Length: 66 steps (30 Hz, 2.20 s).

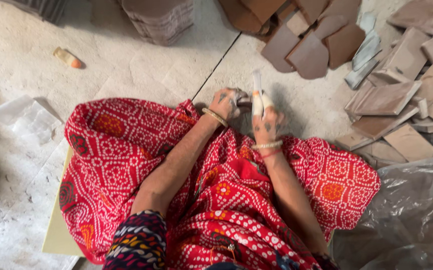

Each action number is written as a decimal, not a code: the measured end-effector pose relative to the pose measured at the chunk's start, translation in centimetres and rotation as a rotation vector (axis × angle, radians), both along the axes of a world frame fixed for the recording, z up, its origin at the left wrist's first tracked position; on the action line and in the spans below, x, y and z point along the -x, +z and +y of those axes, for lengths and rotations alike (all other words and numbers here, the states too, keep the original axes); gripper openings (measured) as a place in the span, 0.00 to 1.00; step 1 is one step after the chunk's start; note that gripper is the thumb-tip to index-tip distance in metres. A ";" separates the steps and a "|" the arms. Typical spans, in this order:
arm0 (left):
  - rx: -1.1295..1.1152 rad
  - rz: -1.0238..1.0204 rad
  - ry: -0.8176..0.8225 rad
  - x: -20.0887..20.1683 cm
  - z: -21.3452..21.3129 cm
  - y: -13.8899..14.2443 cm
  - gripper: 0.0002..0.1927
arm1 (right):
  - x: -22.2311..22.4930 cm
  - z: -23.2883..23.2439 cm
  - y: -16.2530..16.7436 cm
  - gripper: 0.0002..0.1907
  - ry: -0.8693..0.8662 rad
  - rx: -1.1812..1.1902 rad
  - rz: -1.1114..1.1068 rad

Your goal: The person sits on the floor and sands brown shoe-shaped parts using a sanding block. They hold each part with one hand and rub the surface with the sanding block in the other hand, then place the sanded part into a stack.

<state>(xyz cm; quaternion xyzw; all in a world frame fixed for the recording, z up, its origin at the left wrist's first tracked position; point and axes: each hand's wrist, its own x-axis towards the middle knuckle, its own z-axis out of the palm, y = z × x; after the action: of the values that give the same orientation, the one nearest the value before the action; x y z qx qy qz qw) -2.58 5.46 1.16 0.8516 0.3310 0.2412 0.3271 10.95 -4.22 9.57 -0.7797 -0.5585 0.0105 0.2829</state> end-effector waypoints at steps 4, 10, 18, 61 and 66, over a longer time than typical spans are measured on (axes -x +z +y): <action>0.053 -0.015 0.048 0.4 -1.1 -0.1 0.24 | -0.6 0.1 -1.1 0.11 -0.017 0.008 -0.372; 0.138 -0.032 0.079 0.3 -1.4 -0.1 0.23 | -1.5 -0.7 -1.9 0.12 -0.078 0.256 -0.021; -0.008 0.011 0.040 0.1 -1.2 1.3 0.21 | -0.6 -0.2 -2.2 0.11 -0.008 -0.058 -0.365; 0.124 -0.215 -0.023 -2.4 -5.8 0.0 0.41 | -3.7 1.7 -0.3 0.13 -0.054 0.218 -0.082; 0.409 -0.182 -0.003 -2.0 -5.3 0.4 0.36 | -6.5 2.8 0.8 0.18 -0.167 -0.175 0.363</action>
<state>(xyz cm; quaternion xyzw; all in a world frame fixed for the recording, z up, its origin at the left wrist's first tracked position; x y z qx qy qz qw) -0.55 0.20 1.52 0.7427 0.3410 0.2443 0.5220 17.47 -1.41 10.41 -0.7811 -0.4308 0.0787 0.4451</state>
